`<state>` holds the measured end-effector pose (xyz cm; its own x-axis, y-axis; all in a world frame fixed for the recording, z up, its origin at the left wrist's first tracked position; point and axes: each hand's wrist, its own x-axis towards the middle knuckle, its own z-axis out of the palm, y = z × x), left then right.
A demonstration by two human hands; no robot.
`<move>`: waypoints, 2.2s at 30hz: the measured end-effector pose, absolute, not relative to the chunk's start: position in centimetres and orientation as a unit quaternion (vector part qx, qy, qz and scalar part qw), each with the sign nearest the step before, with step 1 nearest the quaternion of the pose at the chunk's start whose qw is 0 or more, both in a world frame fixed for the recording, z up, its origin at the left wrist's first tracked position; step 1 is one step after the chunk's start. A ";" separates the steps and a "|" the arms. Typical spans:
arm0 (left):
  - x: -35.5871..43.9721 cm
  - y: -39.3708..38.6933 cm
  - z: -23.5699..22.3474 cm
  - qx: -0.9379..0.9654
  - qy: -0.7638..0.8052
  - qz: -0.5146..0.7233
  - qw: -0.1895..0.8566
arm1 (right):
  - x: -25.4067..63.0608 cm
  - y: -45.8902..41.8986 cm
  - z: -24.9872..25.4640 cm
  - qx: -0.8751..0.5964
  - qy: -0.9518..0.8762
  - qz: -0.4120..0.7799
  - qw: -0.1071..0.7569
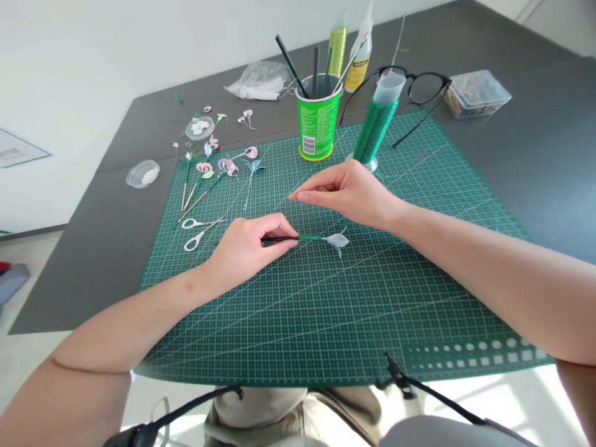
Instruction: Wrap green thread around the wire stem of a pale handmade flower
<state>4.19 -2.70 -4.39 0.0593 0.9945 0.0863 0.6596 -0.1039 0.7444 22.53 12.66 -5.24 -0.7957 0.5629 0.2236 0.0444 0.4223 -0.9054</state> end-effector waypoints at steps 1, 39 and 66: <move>4.2 -2.7 -4.4 0.678 0.611 0.308 0.269 | 22.5 12.7 -5.3 -0.190 -0.805 0.502 0.253; 4.1 -2.5 -4.4 0.663 0.639 0.259 0.292 | 22.6 12.7 -5.3 -0.195 -0.812 0.487 0.256; 4.0 -2.5 -4.4 0.679 0.621 0.263 0.289 | 22.6 12.5 -5.1 -0.196 -0.814 0.489 0.244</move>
